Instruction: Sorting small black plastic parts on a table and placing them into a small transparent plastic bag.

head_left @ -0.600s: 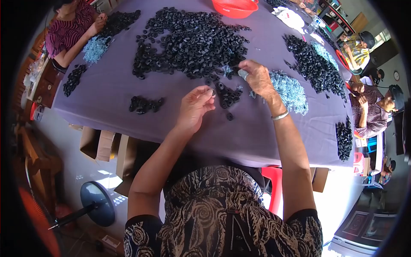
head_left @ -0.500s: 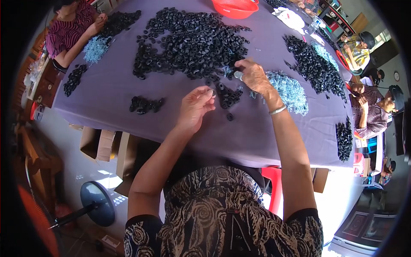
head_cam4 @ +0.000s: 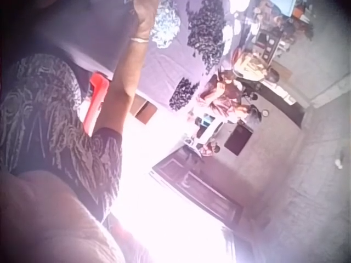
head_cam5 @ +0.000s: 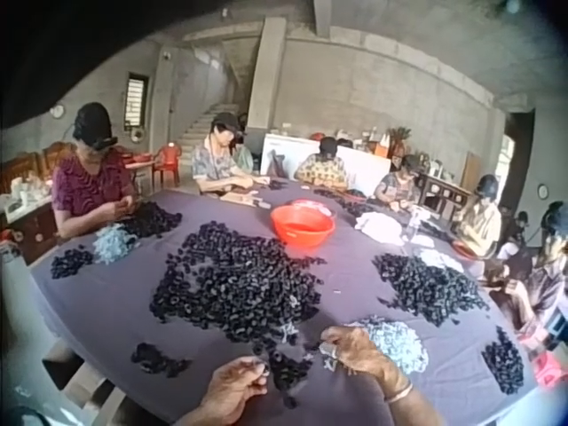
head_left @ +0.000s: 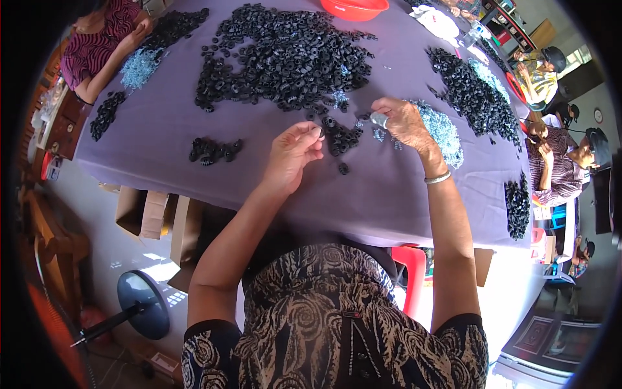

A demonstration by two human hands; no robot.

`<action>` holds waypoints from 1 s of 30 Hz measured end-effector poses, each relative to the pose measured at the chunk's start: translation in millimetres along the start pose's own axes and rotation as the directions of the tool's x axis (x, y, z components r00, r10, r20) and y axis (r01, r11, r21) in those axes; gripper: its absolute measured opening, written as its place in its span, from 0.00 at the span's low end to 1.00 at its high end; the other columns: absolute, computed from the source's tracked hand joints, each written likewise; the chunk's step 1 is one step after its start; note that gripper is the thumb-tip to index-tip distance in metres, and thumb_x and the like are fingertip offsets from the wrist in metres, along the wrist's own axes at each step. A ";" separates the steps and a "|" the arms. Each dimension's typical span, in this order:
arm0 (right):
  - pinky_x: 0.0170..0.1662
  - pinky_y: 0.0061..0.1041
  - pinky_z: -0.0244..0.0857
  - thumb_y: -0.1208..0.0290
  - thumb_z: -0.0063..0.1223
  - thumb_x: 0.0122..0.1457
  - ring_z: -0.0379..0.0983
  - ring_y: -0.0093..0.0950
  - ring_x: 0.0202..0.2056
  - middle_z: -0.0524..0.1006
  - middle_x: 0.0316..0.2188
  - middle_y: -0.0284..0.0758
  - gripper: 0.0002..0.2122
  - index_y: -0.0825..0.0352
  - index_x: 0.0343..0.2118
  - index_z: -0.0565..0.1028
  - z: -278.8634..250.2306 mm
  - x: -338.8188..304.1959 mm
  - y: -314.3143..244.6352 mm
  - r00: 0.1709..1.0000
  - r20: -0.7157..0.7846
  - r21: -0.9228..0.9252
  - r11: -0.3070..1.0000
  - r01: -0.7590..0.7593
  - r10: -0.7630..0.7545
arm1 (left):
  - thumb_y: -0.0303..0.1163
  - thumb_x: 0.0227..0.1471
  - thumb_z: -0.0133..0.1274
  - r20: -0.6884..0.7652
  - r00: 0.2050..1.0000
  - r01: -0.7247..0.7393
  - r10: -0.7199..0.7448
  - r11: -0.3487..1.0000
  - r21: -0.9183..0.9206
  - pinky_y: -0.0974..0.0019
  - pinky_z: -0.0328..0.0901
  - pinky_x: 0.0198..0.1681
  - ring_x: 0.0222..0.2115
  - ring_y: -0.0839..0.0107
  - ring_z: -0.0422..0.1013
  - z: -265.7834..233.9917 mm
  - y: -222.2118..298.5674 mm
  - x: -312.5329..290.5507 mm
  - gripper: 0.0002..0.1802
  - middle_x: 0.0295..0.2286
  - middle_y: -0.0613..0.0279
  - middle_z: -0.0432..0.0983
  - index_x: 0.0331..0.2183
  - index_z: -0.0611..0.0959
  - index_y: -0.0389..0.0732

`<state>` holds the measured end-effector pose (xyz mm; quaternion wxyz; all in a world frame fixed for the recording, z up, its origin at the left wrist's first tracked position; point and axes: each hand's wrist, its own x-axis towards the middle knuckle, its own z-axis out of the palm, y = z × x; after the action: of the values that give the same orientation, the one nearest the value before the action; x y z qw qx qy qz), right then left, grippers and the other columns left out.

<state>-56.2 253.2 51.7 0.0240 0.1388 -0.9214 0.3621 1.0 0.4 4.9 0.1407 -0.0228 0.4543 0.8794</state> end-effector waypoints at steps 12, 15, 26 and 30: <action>0.35 0.32 0.67 0.89 0.46 0.43 0.74 0.38 0.33 0.75 0.30 0.39 0.15 0.65 0.34 0.76 32.7 14.9 -13.5 0.955 -0.014 -0.005 0.955 0.296 -0.296 | 0.31 0.54 0.54 -0.009 1.000 -0.010 0.010 1.000 0.005 0.73 0.66 0.33 0.27 0.81 0.69 1.7 -1.6 0.8 0.05 0.28 0.70 0.74 0.34 0.79 0.43; 0.36 0.34 0.67 0.82 0.53 0.46 0.74 0.39 0.32 0.74 0.28 0.39 0.10 0.65 0.33 0.76 40.7 27.3 -8.5 0.967 -0.091 -0.127 0.966 0.224 -0.237 | 0.31 0.54 0.54 -0.007 1.000 -0.014 0.014 1.000 0.000 0.73 0.66 0.33 0.27 0.81 0.69 1.5 -3.0 0.2 0.05 0.28 0.70 0.73 0.35 0.79 0.43; 0.34 0.28 0.67 0.89 0.47 0.41 0.73 0.34 0.30 0.74 0.27 0.38 0.16 0.67 0.34 0.76 56.3 37.9 -11.3 0.957 -0.060 -0.095 0.956 0.279 -0.285 | 0.30 0.54 0.54 0.007 1.000 -0.017 0.017 1.000 0.004 0.73 0.66 0.33 0.27 0.80 0.69 1.4 -1.8 -0.6 0.06 0.28 0.70 0.74 0.35 0.79 0.42; 0.34 0.29 0.67 0.88 0.48 0.41 0.73 0.35 0.29 0.73 0.26 0.38 0.14 0.67 0.32 0.76 55.7 36.4 -10.1 0.944 -0.079 -0.087 0.946 0.313 -0.320 | 0.30 0.54 0.54 0.018 0.999 -0.035 0.035 0.999 0.005 0.73 0.66 0.33 0.27 0.80 0.69 0.1 -3.0 0.1 0.06 0.28 0.69 0.74 0.35 0.79 0.42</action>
<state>-85.2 199.9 22.6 0.1294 0.2670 -0.8978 0.3255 1.7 2.2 2.6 0.1295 -0.0068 0.4555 0.8807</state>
